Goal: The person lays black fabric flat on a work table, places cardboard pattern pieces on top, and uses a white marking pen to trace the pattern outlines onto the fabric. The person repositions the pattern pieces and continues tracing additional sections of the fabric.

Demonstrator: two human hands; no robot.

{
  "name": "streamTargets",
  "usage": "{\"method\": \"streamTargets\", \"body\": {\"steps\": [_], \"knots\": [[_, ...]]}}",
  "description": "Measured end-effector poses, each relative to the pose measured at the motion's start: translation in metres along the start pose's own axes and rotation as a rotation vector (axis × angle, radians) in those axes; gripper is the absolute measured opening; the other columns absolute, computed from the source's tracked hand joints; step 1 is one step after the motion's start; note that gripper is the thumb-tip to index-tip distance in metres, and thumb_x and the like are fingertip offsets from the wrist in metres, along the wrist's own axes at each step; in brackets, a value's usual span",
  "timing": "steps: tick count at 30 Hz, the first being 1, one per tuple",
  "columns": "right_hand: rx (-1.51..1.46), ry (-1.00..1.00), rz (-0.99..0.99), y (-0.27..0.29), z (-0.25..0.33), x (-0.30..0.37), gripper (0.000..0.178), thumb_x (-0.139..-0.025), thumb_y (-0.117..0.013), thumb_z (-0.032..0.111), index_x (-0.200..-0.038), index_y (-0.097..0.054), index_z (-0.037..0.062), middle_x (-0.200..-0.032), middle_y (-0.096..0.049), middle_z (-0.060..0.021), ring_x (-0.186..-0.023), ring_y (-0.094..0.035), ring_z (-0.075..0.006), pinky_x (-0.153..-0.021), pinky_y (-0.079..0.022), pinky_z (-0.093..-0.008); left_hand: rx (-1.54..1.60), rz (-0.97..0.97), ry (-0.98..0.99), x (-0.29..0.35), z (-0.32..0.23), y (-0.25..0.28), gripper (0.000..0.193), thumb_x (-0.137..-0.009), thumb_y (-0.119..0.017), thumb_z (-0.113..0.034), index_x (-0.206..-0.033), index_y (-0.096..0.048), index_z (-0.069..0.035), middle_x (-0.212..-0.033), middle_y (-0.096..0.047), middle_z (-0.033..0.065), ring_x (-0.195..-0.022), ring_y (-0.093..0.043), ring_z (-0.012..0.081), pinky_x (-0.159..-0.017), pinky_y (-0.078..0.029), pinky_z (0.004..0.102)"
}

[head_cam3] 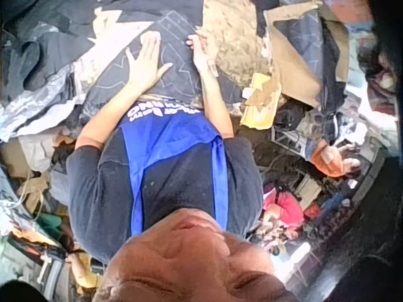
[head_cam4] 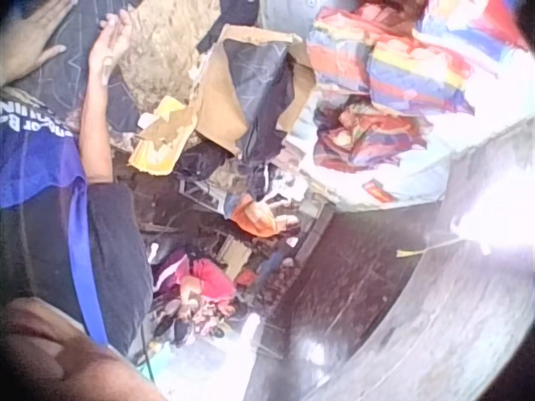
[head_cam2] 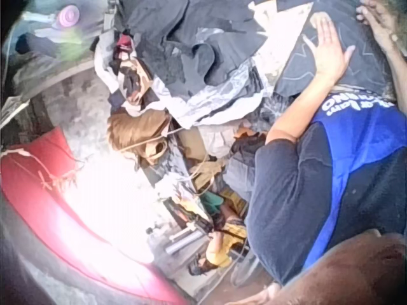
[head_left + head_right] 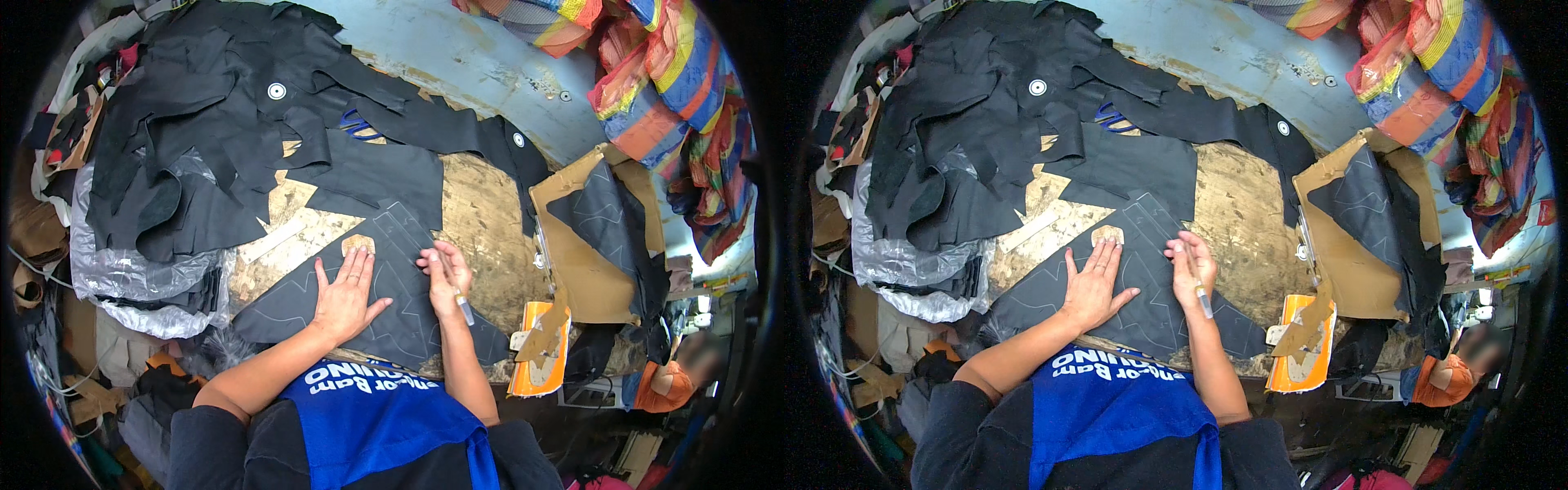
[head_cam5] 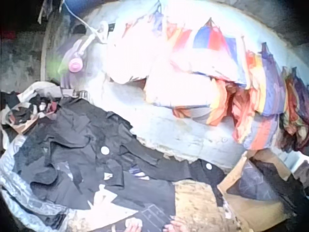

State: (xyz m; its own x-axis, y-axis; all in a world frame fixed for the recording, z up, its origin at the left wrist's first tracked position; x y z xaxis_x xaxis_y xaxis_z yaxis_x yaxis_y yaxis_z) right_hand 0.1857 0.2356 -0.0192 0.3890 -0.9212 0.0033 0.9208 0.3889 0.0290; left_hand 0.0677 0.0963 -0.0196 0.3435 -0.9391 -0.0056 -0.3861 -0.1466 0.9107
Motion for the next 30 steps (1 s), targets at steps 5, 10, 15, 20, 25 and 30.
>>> {"method": "streamTargets", "body": {"steps": [5, 10, 15, 20, 25, 30], "knots": [[0.394, 0.377, 0.184, -0.062, 0.025, 0.003, 0.024, -0.082, -0.065, 0.006, -0.106, -0.061, 0.0036, -0.095, -0.065, -0.0123, -0.085, -0.064, -0.0207, -0.075, -0.051, -0.0309, 0.319, -0.071, 0.084, -0.002, 0.009, 0.010, 0.051, -0.089, -0.047, -0.011, -0.137, -0.035, 0.000, -0.144, -0.033, 0.0166, -0.136, -0.028, 0.0266, -0.105, -0.013, 0.0628], [0.659, 0.542, 0.337, -0.105, 0.030, 0.003, 0.036, -0.064, -0.073, 0.006, -0.098, -0.060, 0.0061, -0.082, -0.061, -0.0124, -0.083, -0.055, -0.0301, -0.073, -0.046, -0.0395, 0.296, -0.455, 0.009, -0.004, 0.054, 0.066, 0.045, -0.074, -0.054, 0.003, -0.119, -0.054, 0.000, -0.128, -0.047, 0.0222, -0.116, -0.047, 0.0375, -0.098, -0.035, 0.0447], [0.259, 0.253, 0.297, -0.076, 0.010, -0.014, 0.027, -0.071, -0.071, 0.000, -0.095, -0.059, 0.0057, -0.086, -0.062, -0.0066, -0.081, -0.058, -0.0171, -0.072, -0.049, -0.0302, 0.099, -0.274, 0.351, -0.014, 0.138, 0.089, 0.031, -0.067, -0.073, -0.013, -0.095, -0.067, -0.002, -0.104, -0.059, 0.0160, -0.098, -0.055, 0.0327, -0.085, -0.045, 0.0409], [0.110, 0.155, -0.222, 0.064, 0.004, -0.035, 0.025, -0.076, -0.067, -0.005, -0.097, -0.055, 0.0013, -0.088, -0.060, -0.0046, -0.079, -0.058, -0.0115, -0.074, -0.049, -0.0241, 0.341, 0.012, 0.292, -0.036, 0.136, 0.079, 0.025, -0.065, -0.077, -0.011, -0.084, -0.066, 0.001, -0.078, -0.065, 0.0091, -0.073, -0.062, 0.0219, -0.069, -0.050, 0.0332], [0.224, 0.161, -0.480, 0.150, -0.025, -0.023, 0.023, -0.077, -0.066, -0.005, -0.096, -0.054, -0.0004, -0.088, -0.060, -0.0054, -0.081, -0.058, -0.0107, -0.075, -0.047, -0.0227, 0.755, 0.140, 0.185, -0.064, 0.088, 0.051, 0.028, -0.063, -0.081, -0.008, -0.083, -0.066, 0.003, -0.072, -0.063, 0.0023, -0.065, -0.058, 0.0079, -0.062, -0.049, 0.0231], [0.327, 0.296, -0.483, 0.142, -0.029, -0.012, 0.016, -0.082, -0.064, -0.002, -0.095, -0.054, -0.0009, -0.084, -0.059, -0.0032, -0.077, -0.056, -0.0079, -0.073, -0.045, -0.0206, 0.470, -0.147, 0.086, -0.064, 0.051, 0.048, 0.033, -0.061, -0.080, -0.008, -0.090, -0.066, 0.000, -0.090, -0.064, 0.0129, -0.082, -0.062, 0.0225, -0.075, -0.050, 0.0318]]}}
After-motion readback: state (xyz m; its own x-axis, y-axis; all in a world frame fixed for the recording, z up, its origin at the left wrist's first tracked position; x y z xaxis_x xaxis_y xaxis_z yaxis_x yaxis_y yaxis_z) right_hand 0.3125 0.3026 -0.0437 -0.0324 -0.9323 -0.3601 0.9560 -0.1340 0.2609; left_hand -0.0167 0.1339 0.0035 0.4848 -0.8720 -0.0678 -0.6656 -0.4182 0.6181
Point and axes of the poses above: each hand's wrist, its own x-axis away from the middle knuckle, its own y-axis out of the back of the hand, z = x × y, the point moved 7 cm from there along -x, towards the middle knuckle
